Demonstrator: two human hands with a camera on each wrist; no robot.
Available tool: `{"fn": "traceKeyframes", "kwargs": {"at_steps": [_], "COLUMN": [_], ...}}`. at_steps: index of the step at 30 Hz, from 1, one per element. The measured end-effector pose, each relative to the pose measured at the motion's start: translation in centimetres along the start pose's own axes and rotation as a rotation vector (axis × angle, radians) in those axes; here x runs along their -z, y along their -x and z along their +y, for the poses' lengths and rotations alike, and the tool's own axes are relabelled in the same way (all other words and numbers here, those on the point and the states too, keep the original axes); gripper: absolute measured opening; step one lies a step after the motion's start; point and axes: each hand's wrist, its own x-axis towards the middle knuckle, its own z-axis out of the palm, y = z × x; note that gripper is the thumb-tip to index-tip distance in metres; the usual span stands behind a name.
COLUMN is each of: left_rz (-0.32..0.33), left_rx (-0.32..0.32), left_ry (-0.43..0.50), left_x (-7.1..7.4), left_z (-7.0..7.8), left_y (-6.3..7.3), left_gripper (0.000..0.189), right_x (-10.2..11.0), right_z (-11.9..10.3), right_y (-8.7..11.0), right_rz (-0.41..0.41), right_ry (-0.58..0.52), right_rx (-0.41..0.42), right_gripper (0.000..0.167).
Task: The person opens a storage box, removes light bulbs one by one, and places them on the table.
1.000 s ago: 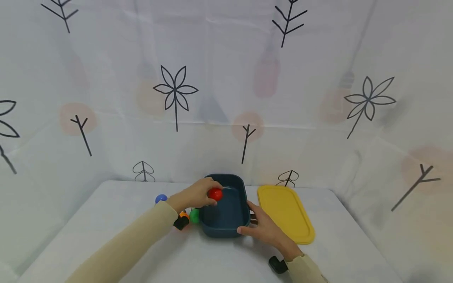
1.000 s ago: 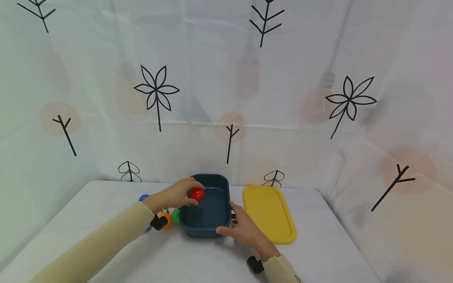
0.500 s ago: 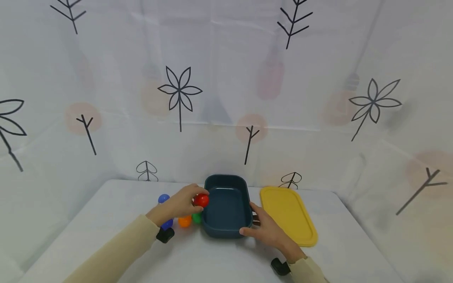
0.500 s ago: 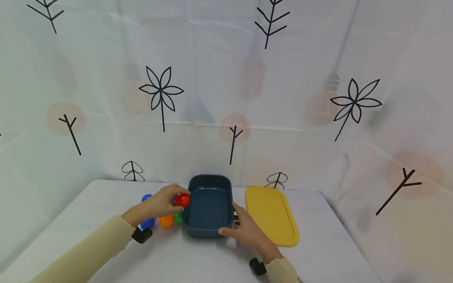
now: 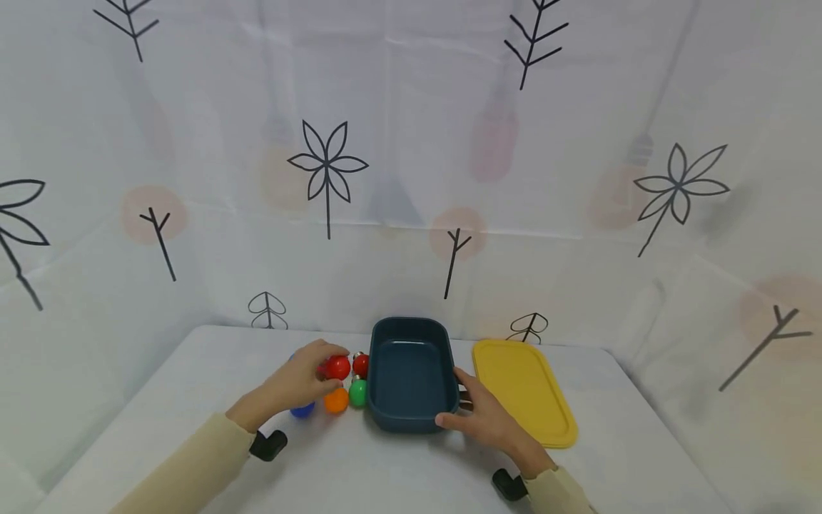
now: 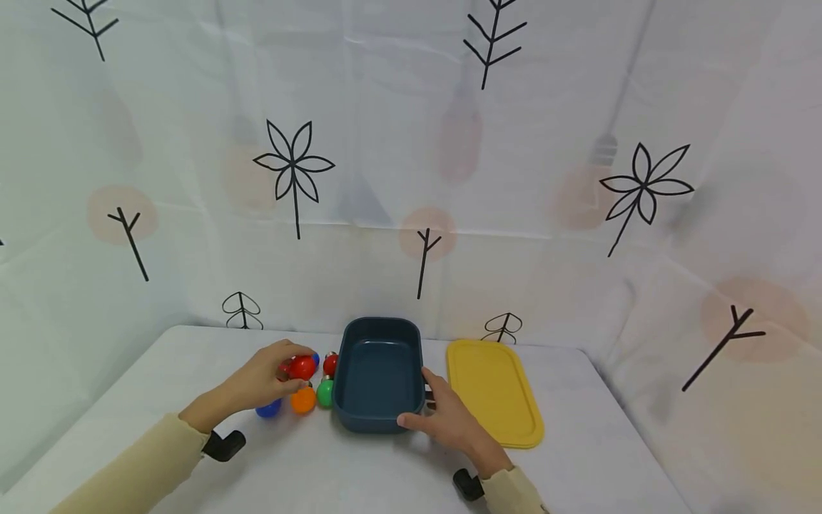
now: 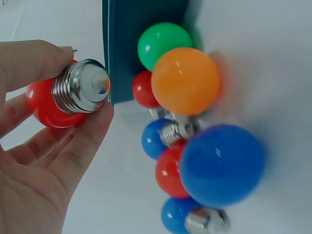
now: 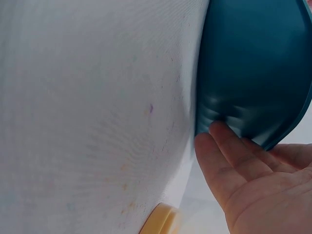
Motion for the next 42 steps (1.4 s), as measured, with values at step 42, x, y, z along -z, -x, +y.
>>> {"fn": "traceKeyframes", "kwargs": {"at_steps": [42], "left_rz": [0.06], "left_rx": [0.306], "left_ry": [-0.013], "left_x": [0.3], "left_z": [-7.1], "left_y": [4.4], "left_gripper": [0.05], "right_x": [-0.1], "right_z": [0.4], "right_y": [-0.1], "right_rz": [0.007], "right_ry": [0.042], "right_rx": [-0.002], "right_gripper": [0.098]}}
